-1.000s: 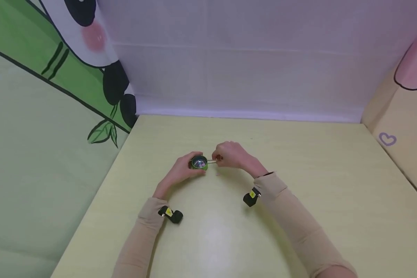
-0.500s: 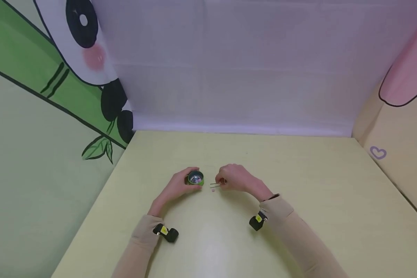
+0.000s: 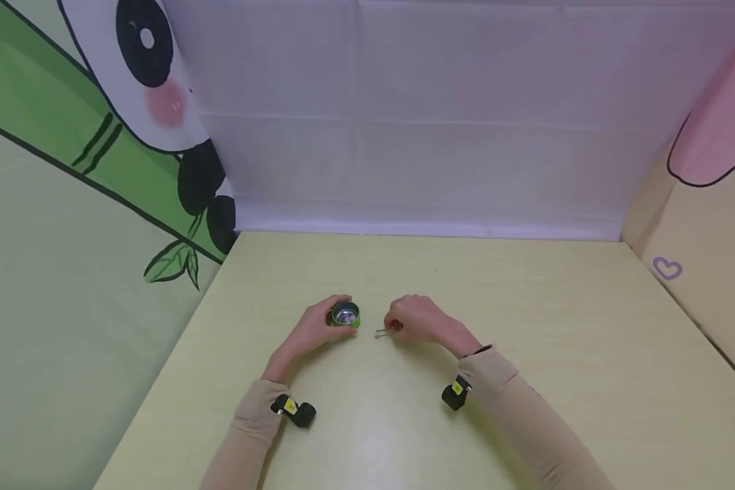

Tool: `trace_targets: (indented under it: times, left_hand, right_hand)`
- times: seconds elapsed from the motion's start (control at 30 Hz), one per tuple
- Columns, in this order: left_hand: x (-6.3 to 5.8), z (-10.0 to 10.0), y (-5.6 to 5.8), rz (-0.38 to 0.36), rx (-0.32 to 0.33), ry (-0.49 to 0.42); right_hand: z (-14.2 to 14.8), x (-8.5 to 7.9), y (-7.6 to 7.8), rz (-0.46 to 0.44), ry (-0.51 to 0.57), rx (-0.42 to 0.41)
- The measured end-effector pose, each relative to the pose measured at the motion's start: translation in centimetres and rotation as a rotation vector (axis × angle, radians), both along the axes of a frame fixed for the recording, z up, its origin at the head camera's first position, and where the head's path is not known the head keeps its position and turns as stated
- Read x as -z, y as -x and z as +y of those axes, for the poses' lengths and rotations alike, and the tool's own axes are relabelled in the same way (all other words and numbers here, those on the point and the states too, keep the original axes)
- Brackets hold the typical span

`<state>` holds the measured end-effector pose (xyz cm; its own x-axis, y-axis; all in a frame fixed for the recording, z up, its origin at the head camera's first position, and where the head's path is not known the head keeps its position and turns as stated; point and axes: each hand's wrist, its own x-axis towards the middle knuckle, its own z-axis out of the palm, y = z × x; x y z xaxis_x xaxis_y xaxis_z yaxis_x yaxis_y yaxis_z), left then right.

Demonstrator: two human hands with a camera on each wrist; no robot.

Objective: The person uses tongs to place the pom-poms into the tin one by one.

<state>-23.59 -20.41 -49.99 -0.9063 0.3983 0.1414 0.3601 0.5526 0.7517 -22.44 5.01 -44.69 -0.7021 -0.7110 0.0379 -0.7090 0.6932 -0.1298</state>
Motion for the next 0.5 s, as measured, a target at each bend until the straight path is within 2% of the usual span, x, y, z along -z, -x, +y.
trace_targets:
  times: [0.27, 0.5]
  left_hand:
    - [0.15, 0.33, 0.09, 0.009, 0.009, 0.001]
    - [0.08, 0.47, 0.19, 0.003, -0.018, -0.006]
  right_hand:
    - [0.3, 0.48, 0.12, -0.002, 0.009, -0.008]
    - [0.24, -0.06, 0.72, 0.017, 0.028, -0.018]
